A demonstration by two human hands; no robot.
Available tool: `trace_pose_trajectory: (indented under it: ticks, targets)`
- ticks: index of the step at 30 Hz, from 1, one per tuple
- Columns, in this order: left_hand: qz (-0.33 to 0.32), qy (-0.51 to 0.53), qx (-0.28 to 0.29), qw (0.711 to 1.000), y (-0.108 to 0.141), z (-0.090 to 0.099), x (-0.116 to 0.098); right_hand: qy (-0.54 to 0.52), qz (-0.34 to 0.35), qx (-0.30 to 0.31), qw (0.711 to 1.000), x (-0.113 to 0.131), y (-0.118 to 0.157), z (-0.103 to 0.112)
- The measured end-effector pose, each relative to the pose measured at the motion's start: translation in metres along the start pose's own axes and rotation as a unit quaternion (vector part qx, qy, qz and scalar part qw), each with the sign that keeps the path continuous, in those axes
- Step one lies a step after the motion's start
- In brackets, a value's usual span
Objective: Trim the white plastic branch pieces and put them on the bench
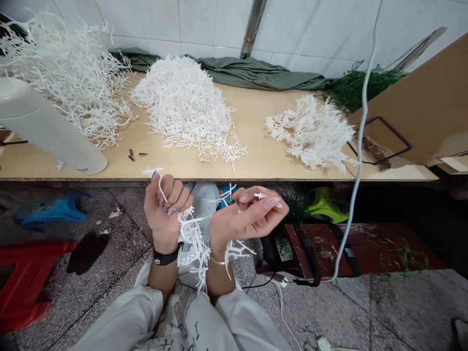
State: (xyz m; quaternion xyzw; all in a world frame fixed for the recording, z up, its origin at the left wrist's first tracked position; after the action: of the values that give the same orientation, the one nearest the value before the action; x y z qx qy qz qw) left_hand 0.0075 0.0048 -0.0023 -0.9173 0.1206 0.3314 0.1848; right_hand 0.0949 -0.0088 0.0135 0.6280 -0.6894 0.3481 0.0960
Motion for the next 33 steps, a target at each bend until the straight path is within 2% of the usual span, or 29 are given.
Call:
trace_pose_trajectory:
  ticks: [2,3,4,5,7,9,10,12,18,23,25,27,28,30,33]
  targets:
    - [-0.02,-0.005,-0.017,1.0,0.0,0.001,-0.002,0.038,0.038,0.025,0.998,-0.022,-0.006,-0.017]
    - [-0.031,-0.009,-0.023,0.999,0.0,0.001,-0.003,0.073,0.048,0.078,0.993,-0.038,-0.011,-0.026]
    - [-0.044,-0.013,-0.028,0.999,0.0,0.001,-0.003,0.114,0.046,0.163,0.979,-0.056,-0.016,-0.034]
    - [-0.056,-0.018,-0.033,0.998,0.0,0.002,-0.004,0.156,0.037,0.256,0.953,-0.075,-0.02,-0.04]
    - [-0.07,-0.029,-0.043,0.996,-0.002,0.002,-0.004,0.24,0.024,0.416,0.877,-0.111,-0.028,-0.045]
    - [-0.068,-0.04,-0.055,0.995,-0.004,0.003,-0.003,0.276,0.01,0.471,0.838,-0.134,-0.033,-0.042]
    - [-0.06,-0.042,-0.058,0.996,-0.005,0.004,-0.003,0.274,0.009,0.472,0.838,-0.14,-0.034,-0.039]
    - [-0.038,-0.044,-0.062,0.996,-0.007,0.005,-0.002,0.237,0.015,0.451,0.86,-0.14,-0.033,-0.033]
    - [0.016,-0.044,-0.047,0.998,-0.006,0.003,-0.006,0.12,-0.014,0.358,0.926,-0.096,-0.025,-0.021]
    - [0.051,-0.074,-0.018,0.996,0.0,0.001,-0.011,0.083,0.004,0.167,0.982,-0.049,-0.023,-0.003]
    - [0.057,-0.079,-0.008,0.995,0.002,0.001,-0.013,0.048,0.011,0.1,0.994,-0.032,-0.025,0.004]
    - [0.056,-0.082,-0.02,0.995,0.003,0.002,-0.014,0.007,0.001,0.069,0.998,-0.017,-0.028,0.013]
    - [0.053,-0.081,-0.032,0.995,0.004,0.003,-0.015,-0.009,-0.02,0.08,0.997,-0.01,-0.03,0.017]
    - [0.051,-0.07,-0.052,0.995,0.004,0.004,-0.013,-0.011,-0.101,0.153,0.983,0.001,-0.034,0.024]
    - [0.073,-0.062,-0.048,0.994,0.003,0.007,-0.009,0.033,-0.241,0.3,0.922,0.011,-0.036,0.035]
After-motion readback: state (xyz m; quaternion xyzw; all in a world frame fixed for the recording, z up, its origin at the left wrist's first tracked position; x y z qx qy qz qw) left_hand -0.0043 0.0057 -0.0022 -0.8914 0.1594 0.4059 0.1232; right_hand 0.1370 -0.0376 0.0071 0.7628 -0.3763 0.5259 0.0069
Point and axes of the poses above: each hand's wrist, its own y-axis away from the middle knuckle, its own z-axis out of the back of the hand, x = y × z, the point moved 1 cm from there along -y, towards the middle knuckle, and after that the axes turned 13 degrees about -y, right-handed, at the moved point
